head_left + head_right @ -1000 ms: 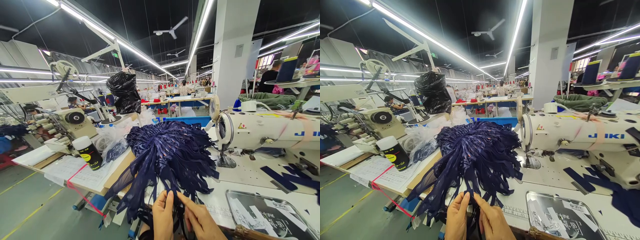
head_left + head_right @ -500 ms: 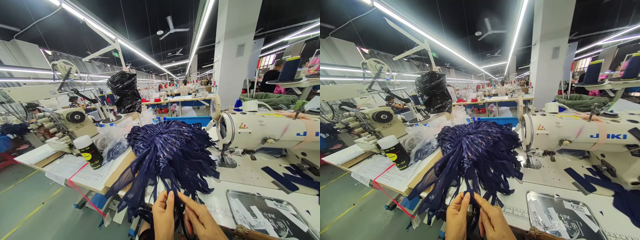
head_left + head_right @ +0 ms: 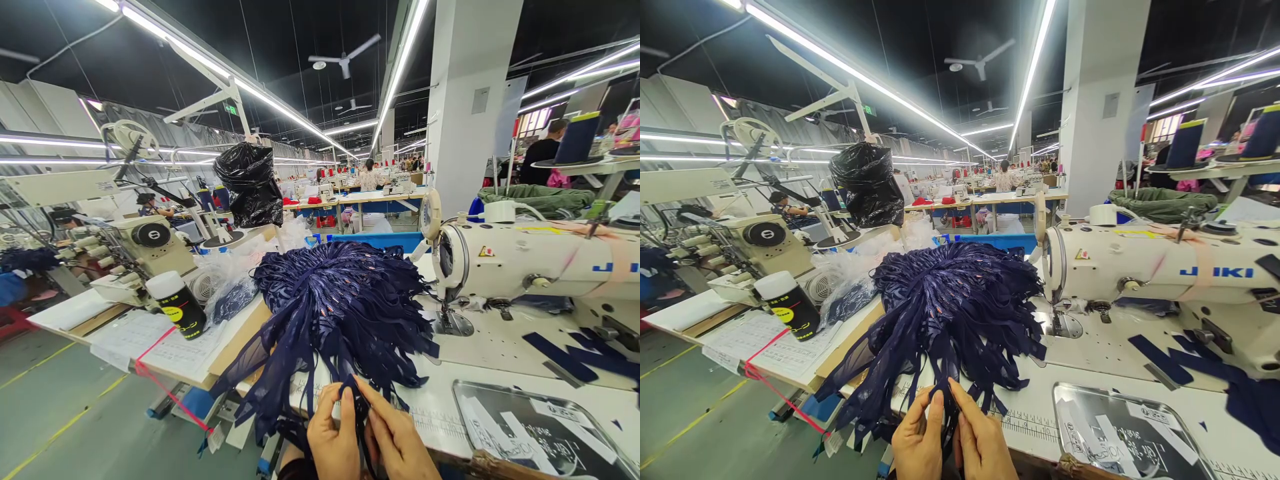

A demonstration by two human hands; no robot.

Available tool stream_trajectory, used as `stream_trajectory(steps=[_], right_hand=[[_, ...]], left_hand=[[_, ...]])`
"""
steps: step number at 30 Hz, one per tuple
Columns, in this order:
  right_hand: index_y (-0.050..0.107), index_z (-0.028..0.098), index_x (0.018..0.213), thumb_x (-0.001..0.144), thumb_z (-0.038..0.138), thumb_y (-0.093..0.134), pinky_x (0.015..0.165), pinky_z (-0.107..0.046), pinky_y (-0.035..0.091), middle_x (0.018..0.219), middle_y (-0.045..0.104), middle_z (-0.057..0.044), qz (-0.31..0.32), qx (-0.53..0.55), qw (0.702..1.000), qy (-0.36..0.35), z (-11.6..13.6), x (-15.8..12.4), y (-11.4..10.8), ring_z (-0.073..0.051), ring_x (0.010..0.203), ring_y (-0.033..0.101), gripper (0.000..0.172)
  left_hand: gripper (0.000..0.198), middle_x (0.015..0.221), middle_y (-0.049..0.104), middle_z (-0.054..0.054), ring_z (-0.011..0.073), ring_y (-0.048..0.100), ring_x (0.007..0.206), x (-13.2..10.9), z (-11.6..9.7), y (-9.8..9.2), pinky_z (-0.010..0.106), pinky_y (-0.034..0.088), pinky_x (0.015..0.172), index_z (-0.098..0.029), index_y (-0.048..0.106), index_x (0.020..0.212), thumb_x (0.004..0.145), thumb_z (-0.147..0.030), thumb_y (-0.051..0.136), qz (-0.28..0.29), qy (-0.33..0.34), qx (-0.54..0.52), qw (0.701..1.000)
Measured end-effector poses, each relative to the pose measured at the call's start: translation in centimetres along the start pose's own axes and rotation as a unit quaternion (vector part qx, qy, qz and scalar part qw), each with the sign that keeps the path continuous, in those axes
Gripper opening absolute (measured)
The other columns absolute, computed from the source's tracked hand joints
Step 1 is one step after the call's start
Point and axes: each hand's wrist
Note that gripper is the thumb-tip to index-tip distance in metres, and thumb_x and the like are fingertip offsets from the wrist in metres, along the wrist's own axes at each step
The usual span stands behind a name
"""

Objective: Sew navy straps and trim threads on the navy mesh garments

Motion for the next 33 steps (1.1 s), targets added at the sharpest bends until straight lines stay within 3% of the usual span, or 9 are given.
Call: stream_trajectory(steps=[5, 9, 13, 18, 20, 25, 28, 31, 33], right_hand=[[0.042, 0.015, 0.129, 0.093, 0.037, 0.02, 0.062, -0.024, 0.051, 0.083, 0.068, -0.009, -0.098, -0.059, 0.99, -0.08, -1.4, -0.3, 1.4, -0.016, 0.062, 0.063, 0.048], [0.04, 0.016, 0.13, 0.093, 0.033, 0.019, 0.074, -0.026, 0.051, 0.114, 0.059, -0.011, -0.139, -0.075, 0.98, -0.124, -2.0, -0.3, 1.9, -0.017, 0.078, 0.066, 0.045], [0.038, 0.016, 0.131, 0.094, 0.029, 0.021, 0.066, -0.024, 0.053, 0.11, 0.062, -0.011, -0.146, -0.064, 0.978, -0.136, -2.1, 0.0, 2.0, -0.015, 0.064, 0.066, 0.043], [0.04, 0.021, 0.13, 0.092, 0.026, 0.027, 0.071, -0.024, 0.053, 0.117, 0.058, -0.008, -0.194, -0.064, 0.965, -0.164, -2.1, 0.2, 2.2, -0.02, 0.093, 0.062, 0.04], [0.038, 0.022, 0.131, 0.093, 0.025, 0.026, 0.071, -0.024, 0.053, 0.116, 0.058, -0.007, -0.194, -0.068, 0.963, -0.175, -2.2, 0.2, 2.3, -0.02, 0.096, 0.061, 0.04], [0.032, 0.019, 0.134, 0.092, 0.021, 0.025, 0.069, -0.025, 0.054, 0.113, 0.06, -0.01, -0.19, -0.119, 0.954, -0.197, -2.1, 0.3, 1.9, -0.019, 0.089, 0.064, 0.042], [0.031, 0.016, 0.134, 0.091, 0.017, 0.027, 0.063, -0.025, 0.055, 0.105, 0.064, -0.012, -0.188, -0.182, 0.933, -0.246, -1.8, 0.8, 0.9, -0.019, 0.08, 0.066, 0.043], [0.039, 0.014, 0.13, 0.09, 0.016, 0.03, 0.056, -0.024, 0.055, 0.093, 0.068, -0.012, -0.183, -0.219, 0.912, -0.294, -1.6, 1.2, 0.0, -0.019, 0.068, 0.067, 0.04], [0.051, 0.014, 0.12, 0.091, 0.021, 0.031, 0.056, -0.025, 0.054, 0.092, 0.068, -0.013, -0.195, -0.179, 0.926, -0.27, -1.6, 1.2, 0.0, -0.019, 0.067, 0.067, 0.036]], left_hand=[[0.034, 0.048, 0.057, -0.003, 0.0093, 0.049, 0.049, -0.2, -0.5, 0.4, 0.016, 0.041, 0.049, -0.015, 0.063, 0.053, 0.049, -0.047, 0.074, 0.01, -0.148, -0.096, 0.984], [0.039, 0.043, 0.053, -0.004, 0.008, 0.044, 0.042, -0.3, -1.3, 0.8, 0.017, 0.038, 0.039, -0.015, 0.06, 0.048, 0.039, -0.048, 0.078, 0.023, -0.218, -0.142, 0.965], [0.038, 0.046, 0.056, -0.003, 0.0093, 0.047, 0.046, -0.4, -0.7, 0.7, 0.017, 0.04, 0.044, -0.015, 0.061, 0.051, 0.045, -0.05, 0.075, 0.013, -0.158, -0.105, 0.982], [0.042, 0.052, 0.06, 0.001, 0.0126, 0.05, 0.051, -0.5, 1.1, 0.3, 0.02, 0.042, 0.051, -0.015, 0.063, 0.056, 0.055, -0.056, 0.066, 0.006, -0.079, -0.008, 0.997], [0.043, 0.056, 0.062, 0.002, 0.0145, 0.053, 0.056, -0.4, 1.6, 0.3, 0.021, 0.043, 0.055, -0.014, 0.064, 0.059, 0.057, -0.057, 0.064, 0.006, -0.056, 0.013, 0.998], [0.041, 0.052, 0.056, -0.001, 0.012, 0.05, 0.053, -0.1, 2.3, 0.0, 0.019, 0.041, 0.054, -0.015, 0.06, 0.056, 0.06, -0.056, 0.063, 0.038, -0.047, 0.001, 0.998], [0.043, 0.048, 0.047, -0.004, 0.0092, 0.043, 0.048, 0.1, 2.5, -0.2, 0.017, 0.038, 0.048, -0.015, 0.055, 0.051, 0.061, -0.056, 0.062, 0.07, -0.047, 0.007, 0.996], [0.042, 0.048, 0.046, -0.004, 0.0096, 0.042, 0.048, 0.1, 2.2, -0.2, 0.017, 0.037, 0.047, -0.016, 0.053, 0.05, 0.062, -0.056, 0.061, 0.085, -0.023, 0.028, 0.996], [0.04, 0.05, 0.049, -0.003, 0.0112, 0.045, 0.051, 0.0, 1.8, -0.2, 0.019, 0.04, 0.052, -0.016, 0.054, 0.051, 0.063, -0.053, 0.061, 0.084, 0.0, 0.036, 0.996]])
Point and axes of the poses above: each hand's wrist, its own x-axis towards the middle knuckle, its own y-axis out of the palm, z = x × y
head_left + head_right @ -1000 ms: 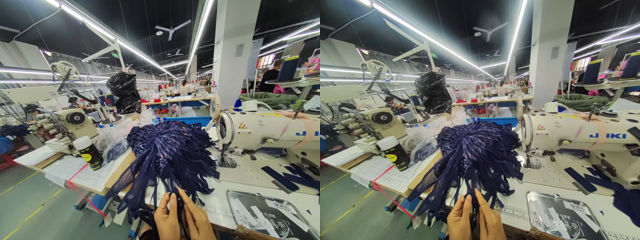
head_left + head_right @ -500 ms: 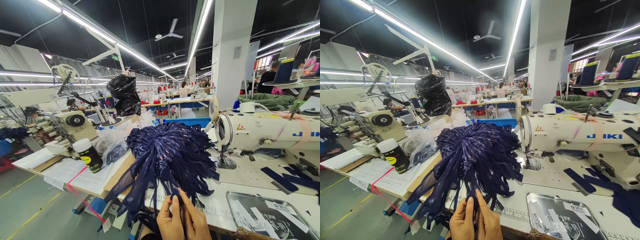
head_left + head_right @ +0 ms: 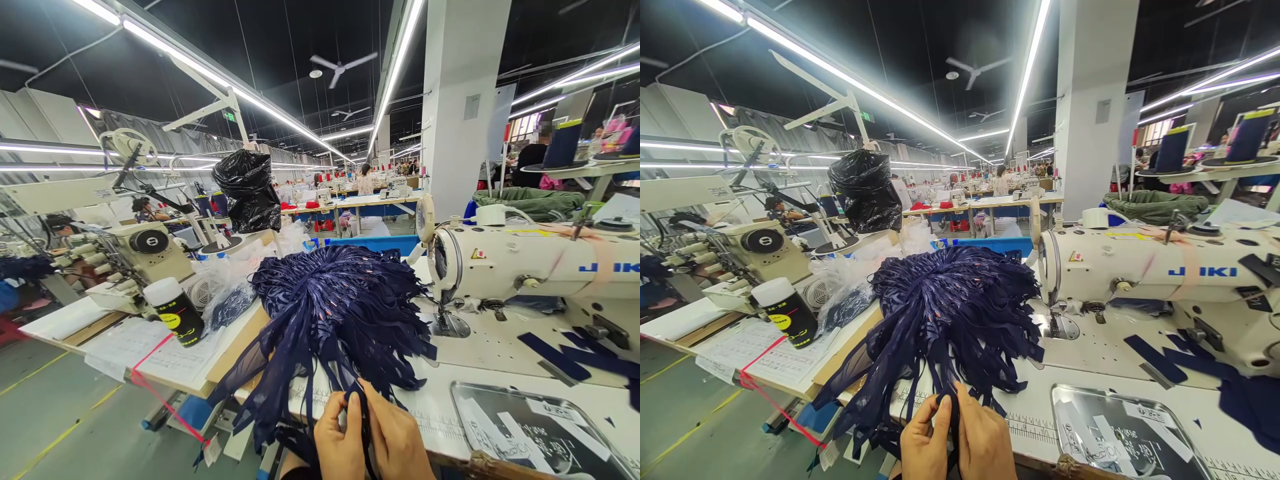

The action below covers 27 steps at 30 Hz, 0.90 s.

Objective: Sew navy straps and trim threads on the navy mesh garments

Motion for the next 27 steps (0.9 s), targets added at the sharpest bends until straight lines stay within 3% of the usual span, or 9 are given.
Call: stream_trajectory(steps=[3, 6, 8, 10, 12, 16, 18, 22, 27], right_hand=[[0.063, 0.015, 0.103, 0.088, 0.036, 0.039, 0.051, -0.025, 0.051, 0.077, 0.069, -0.011, 0.018, 0.148, 0.968, 0.202, 0.4, -0.1, 0.2, -0.018, 0.061, 0.064, 0.035], [0.064, 0.014, 0.098, 0.08, 0.049, 0.052, 0.033, -0.018, 0.036, 0.039, 0.047, 0.005, 0.091, 0.4, 0.821, 0.397, 0.9, 0.7, -0.7, -0.008, 0.032, 0.04, 0.041], [0.064, 0.015, 0.089, 0.074, 0.051, 0.058, 0.03, -0.015, 0.025, 0.035, 0.027, 0.012, 0.026, 0.526, 0.728, 0.439, 1.1, 2.2, -2.2, -0.003, 0.028, 0.019, 0.039], [0.064, 0.018, 0.08, 0.072, 0.045, 0.063, 0.033, -0.015, 0.025, 0.038, 0.02, 0.013, -0.128, 0.552, 0.697, 0.439, 1.2, 3.8, -4.1, -0.003, 0.033, 0.013, 0.029], [0.064, 0.019, 0.084, 0.077, 0.042, 0.059, 0.036, -0.015, 0.025, 0.039, 0.021, 0.013, -0.188, 0.506, 0.734, 0.412, 1.3, 4.7, -5.4, -0.004, 0.035, 0.014, 0.025], [0.059, 0.018, 0.108, 0.088, 0.039, 0.041, 0.041, -0.019, 0.032, 0.047, 0.041, 0.005, -0.012, 0.282, 0.907, 0.312, 1.7, 3.1, -4.5, -0.008, 0.04, 0.036, 0.034], [0.052, 0.02, 0.118, 0.09, 0.03, 0.035, 0.046, -0.021, 0.038, 0.054, 0.05, 0.003, 0.064, 0.177, 0.961, 0.205, 1.7, 1.4, -3.1, -0.01, 0.045, 0.045, 0.034], [0.031, 0.019, 0.133, 0.089, 0.014, 0.029, 0.051, -0.022, 0.043, 0.07, 0.062, -0.002, 0.144, 0.024, 0.989, 0.012, 1.0, 0.0, -1.5, -0.013, 0.054, 0.056, 0.044], [0.038, 0.011, 0.127, 0.09, 0.012, 0.022, 0.041, -0.023, 0.036, 0.056, 0.057, -0.001, 0.105, -0.128, 0.983, -0.079, 0.7, 1.0, -1.6, -0.014, 0.043, 0.051, 0.04]], left_hand=[[0.035, 0.054, 0.053, -0.001, 0.0139, 0.051, 0.056, -0.3, -0.8, 0.1, 0.021, 0.042, 0.059, -0.017, 0.058, 0.051, 0.063, -0.049, 0.063, 0.002, 0.026, -0.005, 1.0], [0.034, 0.057, 0.057, 0.001, 0.0149, 0.054, 0.059, -0.2, -1.2, 0.0, 0.022, 0.044, 0.06, -0.017, 0.062, 0.053, 0.062, -0.049, 0.065, 0.011, 0.015, -0.051, 0.999], [0.034, 0.054, 0.057, 0.0, 0.014, 0.053, 0.055, 0.1, -1.1, -0.4, 0.021, 0.044, 0.056, -0.016, 0.063, 0.055, 0.059, -0.05, 0.067, 0.0, -0.029, -0.086, 0.996], [0.035, 0.05, 0.055, -0.001, 0.0121, 0.051, 0.05, 0.7, -0.7, -1.1, 0.021, 0.043, 0.052, -0.015, 0.061, 0.055, 0.057, -0.05, 0.069, -0.019, -0.077, -0.111, 0.991], [0.036, 0.048, 0.052, -0.003, 0.0103, 0.049, 0.048, 1.1, -0.4, -1.6, 0.019, 0.041, 0.05, -0.015, 0.06, 0.052, 0.054, -0.049, 0.072, -0.021, -0.111, -0.125, 0.986], [0.035, 0.047, 0.05, -0.005, 0.007, 0.044, 0.048, 1.5, -0.7, -1.7, 0.016, 0.038, 0.05, -0.013, 0.061, 0.052, 0.05, -0.045, 0.075, 0.033, -0.163, -0.144, 0.976], [0.034, 0.047, 0.051, -0.005, 0.0067, 0.043, 0.049, 1.5, -1.2, -1.5, 0.015, 0.038, 0.05, -0.013, 0.062, 0.052, 0.05, -0.044, 0.076, 0.057, -0.176, -0.157, 0.97], [0.034, 0.049, 0.054, -0.003, 0.0083, 0.045, 0.05, 1.3, -1.5, -1.5, 0.017, 0.04, 0.051, -0.014, 0.064, 0.053, 0.052, -0.046, 0.074, 0.068, -0.155, -0.141, 0.975], [0.032, 0.061, 0.065, 0.002, 0.017, 0.057, 0.065, 1.1, -1.1, -1.9, 0.024, 0.046, 0.065, -0.014, 0.069, 0.063, 0.048, -0.043, 0.076, 0.054, -0.134, -0.103, 0.984]])
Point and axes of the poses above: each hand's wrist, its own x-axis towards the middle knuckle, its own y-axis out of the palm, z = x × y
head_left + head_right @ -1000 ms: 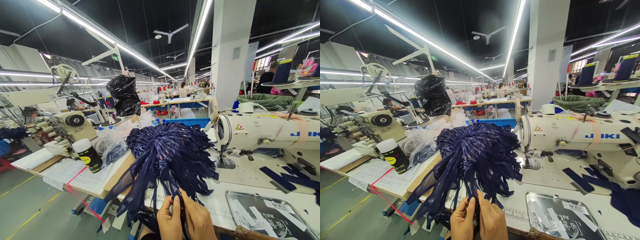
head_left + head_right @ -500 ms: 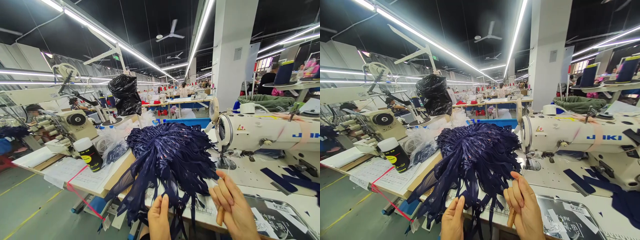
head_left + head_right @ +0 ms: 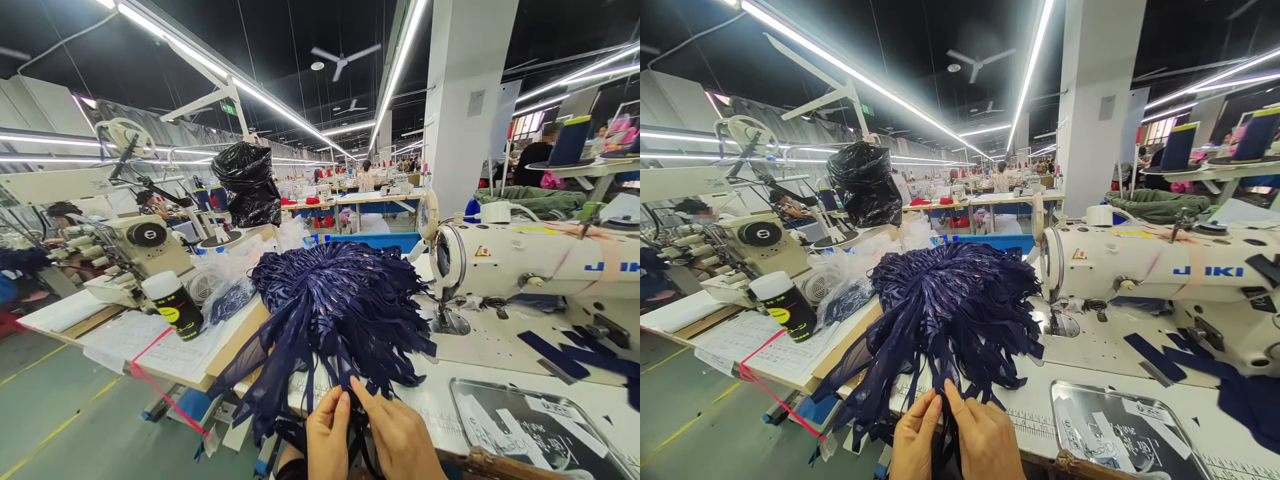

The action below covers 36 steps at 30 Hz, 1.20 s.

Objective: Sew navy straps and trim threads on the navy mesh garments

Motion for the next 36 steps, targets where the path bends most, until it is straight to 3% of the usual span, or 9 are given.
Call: stream_trajectory(steps=[7, 21, 26, 31, 36], right_hand=[[0.052, 0.007, 0.112, 0.091, 0.01, 0.019, 0.041, -0.026, 0.03, 0.051, 0.052, -0.001, -0.016, -0.099, 0.994, -0.036, 0.2, 0.4, -0.2, -0.014, 0.041, 0.048, 0.039], [0.047, 0.008, 0.118, 0.09, 0.007, 0.016, 0.042, -0.026, 0.028, 0.05, 0.05, 0.0, -0.026, -0.117, 0.992, -0.047, 0.8, 1.2, -1.0, -0.014, 0.039, 0.045, 0.042], [0.046, 0.007, 0.119, 0.09, 0.008, 0.017, 0.042, -0.026, 0.028, 0.051, 0.05, 0.0, -0.007, -0.114, 0.992, -0.056, 0.6, 0.9, -0.9, -0.013, 0.04, 0.045, 0.041], [0.048, 0.006, 0.118, 0.09, 0.007, 0.019, 0.043, -0.026, 0.029, 0.052, 0.05, 0.0, -0.011, -0.104, 0.992, -0.067, 0.4, 0.8, -0.7, -0.013, 0.042, 0.046, 0.04], [0.049, 0.009, 0.12, 0.091, 0.01, 0.02, 0.042, -0.025, 0.03, 0.051, 0.05, 0.0, -0.056, -0.091, 0.993, -0.043, 0.7, 0.7, -0.1, -0.013, 0.041, 0.045, 0.04]], left_hand=[[0.034, 0.057, 0.064, 0.001, 0.0146, 0.054, 0.06, -0.4, -0.1, 0.5, 0.021, 0.044, 0.06, -0.014, 0.068, 0.059, 0.053, -0.047, 0.072, -0.015, 0.031, 0.023, 0.999], [0.04, 0.056, 0.058, 0.001, 0.0163, 0.054, 0.056, -0.3, 1.6, 0.3, 0.022, 0.044, 0.052, -0.016, 0.067, 0.065, 0.062, -0.055, 0.061, -0.079, 0.138, 0.156, 0.975], [0.04, 0.064, 0.062, 0.004, 0.0207, 0.055, 0.067, -0.5, 1.2, 0.4, 0.028, 0.044, 0.066, -0.019, 0.067, 0.065, 0.065, -0.057, 0.057, -0.107, 0.199, 0.206, 0.952], [0.037, 0.065, 0.061, 0.004, 0.0207, 0.053, 0.069, -0.6, 0.8, 0.2, 0.029, 0.04, 0.069, -0.02, 0.065, 0.063, 0.07, -0.054, 0.054, -0.077, 0.202, 0.214, 0.953], [0.038, 0.053, 0.048, -0.002, 0.0142, 0.045, 0.053, -0.6, 1.0, 0.2, 0.023, 0.037, 0.052, -0.018, 0.055, 0.057, 0.072, -0.053, 0.052, -0.03, 0.167, 0.183, 0.968]])
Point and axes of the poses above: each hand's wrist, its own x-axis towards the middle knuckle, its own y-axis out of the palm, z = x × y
